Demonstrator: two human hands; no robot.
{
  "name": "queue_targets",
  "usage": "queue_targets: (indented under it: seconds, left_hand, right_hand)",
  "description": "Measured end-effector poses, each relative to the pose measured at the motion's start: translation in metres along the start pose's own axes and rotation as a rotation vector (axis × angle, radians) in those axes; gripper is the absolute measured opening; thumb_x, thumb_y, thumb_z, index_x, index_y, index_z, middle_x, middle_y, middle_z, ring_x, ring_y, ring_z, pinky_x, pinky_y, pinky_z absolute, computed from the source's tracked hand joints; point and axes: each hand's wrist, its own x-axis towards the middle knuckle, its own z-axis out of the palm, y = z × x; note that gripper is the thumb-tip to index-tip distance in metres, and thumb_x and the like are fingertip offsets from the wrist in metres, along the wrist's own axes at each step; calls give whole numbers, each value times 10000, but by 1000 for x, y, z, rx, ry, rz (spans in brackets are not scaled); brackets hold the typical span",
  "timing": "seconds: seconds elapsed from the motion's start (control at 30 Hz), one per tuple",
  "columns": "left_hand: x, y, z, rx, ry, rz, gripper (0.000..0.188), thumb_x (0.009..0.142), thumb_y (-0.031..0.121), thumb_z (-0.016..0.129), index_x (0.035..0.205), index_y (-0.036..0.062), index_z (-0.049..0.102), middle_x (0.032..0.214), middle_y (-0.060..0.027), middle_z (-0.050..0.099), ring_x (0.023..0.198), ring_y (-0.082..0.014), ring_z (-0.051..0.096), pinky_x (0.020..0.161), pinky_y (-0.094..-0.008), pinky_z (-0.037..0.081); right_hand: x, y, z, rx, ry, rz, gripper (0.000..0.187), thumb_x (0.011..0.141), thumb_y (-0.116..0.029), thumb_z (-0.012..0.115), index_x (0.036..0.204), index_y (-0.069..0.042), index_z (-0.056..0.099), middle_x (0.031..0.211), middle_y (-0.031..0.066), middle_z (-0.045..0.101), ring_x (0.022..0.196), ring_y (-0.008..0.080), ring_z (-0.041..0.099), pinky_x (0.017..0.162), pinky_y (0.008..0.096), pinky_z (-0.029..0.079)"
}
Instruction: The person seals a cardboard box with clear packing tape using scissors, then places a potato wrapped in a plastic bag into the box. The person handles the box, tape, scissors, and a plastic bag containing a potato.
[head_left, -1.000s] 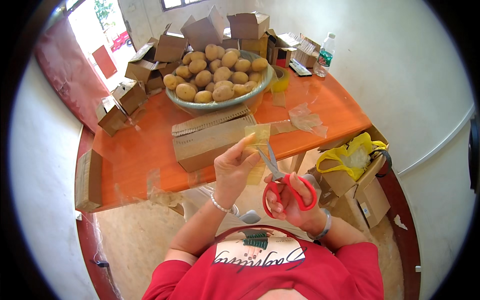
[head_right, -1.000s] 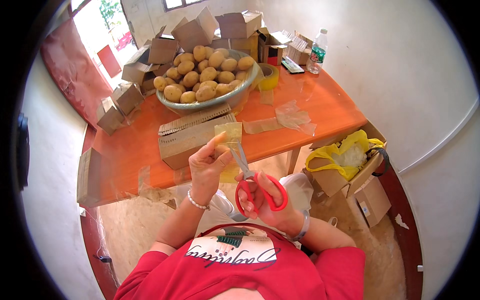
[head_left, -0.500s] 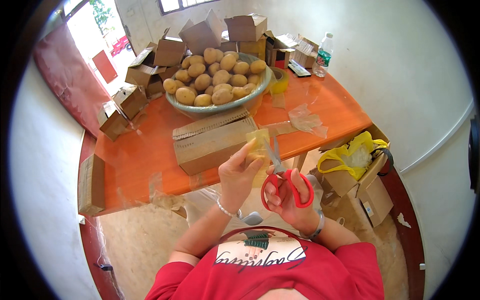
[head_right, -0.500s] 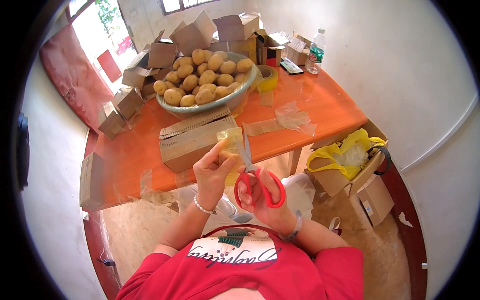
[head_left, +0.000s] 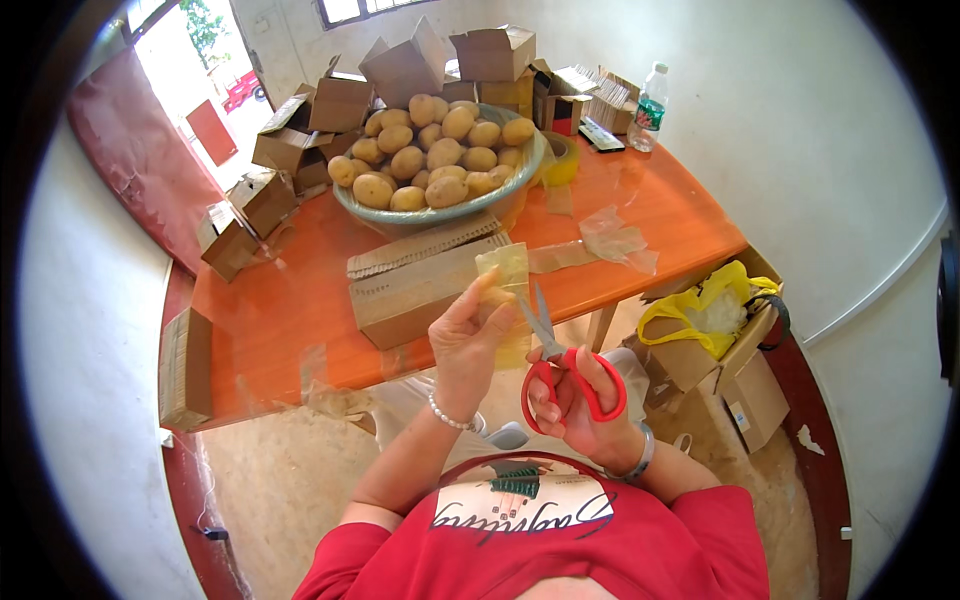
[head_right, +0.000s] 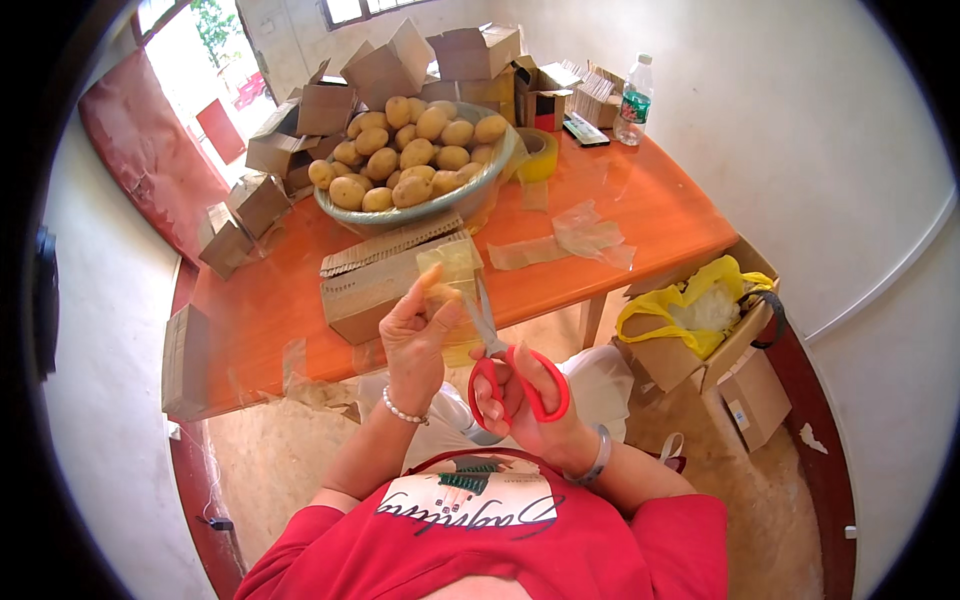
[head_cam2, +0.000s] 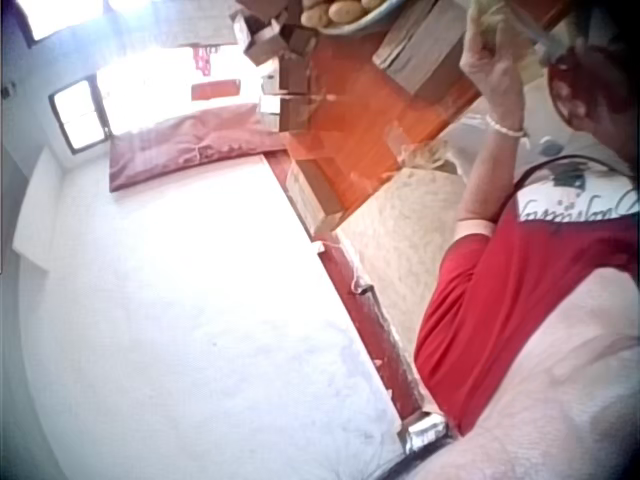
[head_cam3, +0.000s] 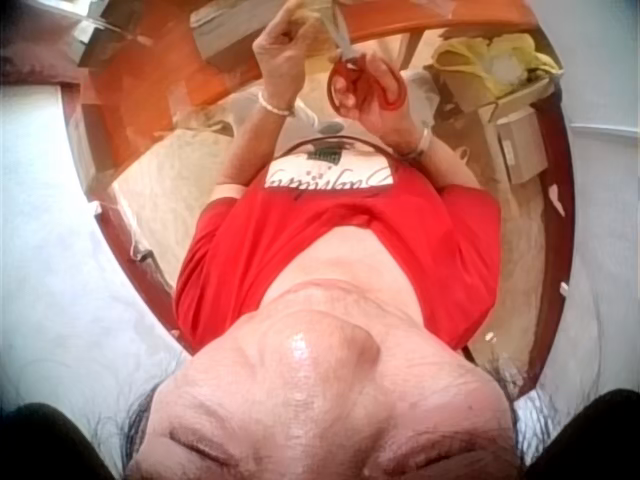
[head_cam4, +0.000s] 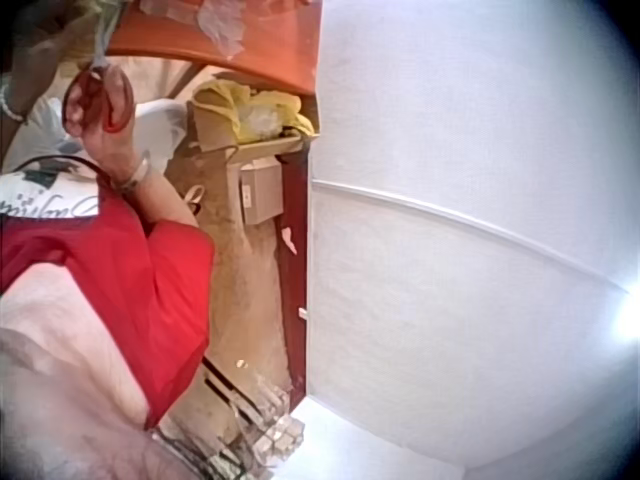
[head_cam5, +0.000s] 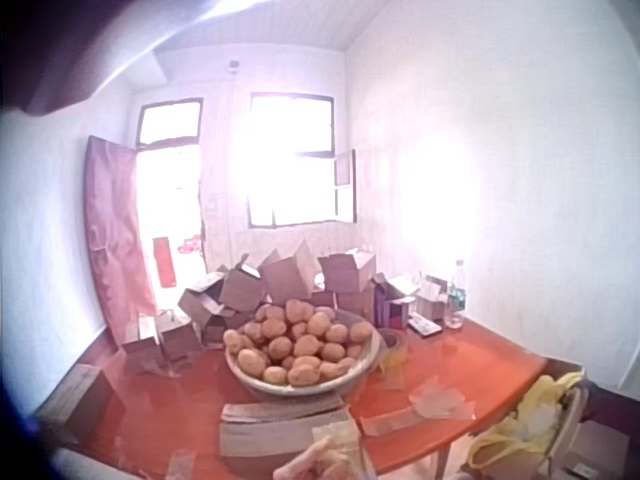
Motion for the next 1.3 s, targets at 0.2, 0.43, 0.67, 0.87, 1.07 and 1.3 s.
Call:
queue_targets:
  seconds: [0.2, 0.43, 0.67, 0.87, 1.07, 1.3]
  left_hand:
    - [0, -5, -5, 49, -8, 38, 407, 812, -79, 630, 1209, -20, 565, 937, -35, 650, 836, -62, 589, 751, -190, 475]
    - [1, -15, -17, 346, -111, 250, 353, 812, -86, 628, 1159, -33, 597, 976, -28, 620, 861, -90, 588, 780, -205, 470]
    - [-11, -20, -12, 323, -96, 127, 359, 793, -66, 649, 1145, -30, 591, 942, -51, 635, 844, -100, 582, 749, -227, 472]
    - [-8, -11, -4, -57, 72, -75, 394, 807, -70, 617, 1192, -54, 532, 962, -87, 656, 844, -107, 614, 756, -235, 495]
    - [-3, -6, -6, -61, 46, -129, 304, 831, -48, 601, 1134, -41, 572, 954, -77, 659, 834, -104, 617, 756, -232, 496]
    - [-3, -4, -6, -105, -40, -149, 310, 813, -67, 607, 1119, -14, 599, 991, -72, 664, 838, -108, 622, 756, -234, 506]
  right_hand:
    - [-1, 1, 0, 34, -16, 26, 494, 965, -461, 388, 1171, -34, 524, 805, 66, 543, 625, 139, 480, 504, 254, 398]
    - [-2, 5, -3, 67, -24, 11, 488, 964, -466, 387, 1160, -43, 534, 795, 69, 536, 618, 134, 471, 498, 248, 389]
    - [4, 7, -8, 48, 53, -80, 468, 954, -473, 410, 1157, -75, 549, 788, 37, 539, 584, 114, 446, 483, 224, 354]
    - [5, -5, -6, -78, 40, -206, 445, 955, -448, 427, 1150, -67, 548, 796, 38, 557, 584, 114, 463, 482, 231, 358]
    - [-2, 2, -7, -116, -14, -100, 456, 954, -406, 455, 1164, -7, 525, 827, 95, 562, 631, 161, 509, 493, 264, 394]
    - [0, 8, -8, -4, 13, -19, 441, 958, -378, 454, 1155, 11, 521, 825, 100, 567, 663, 178, 530, 533, 295, 439]
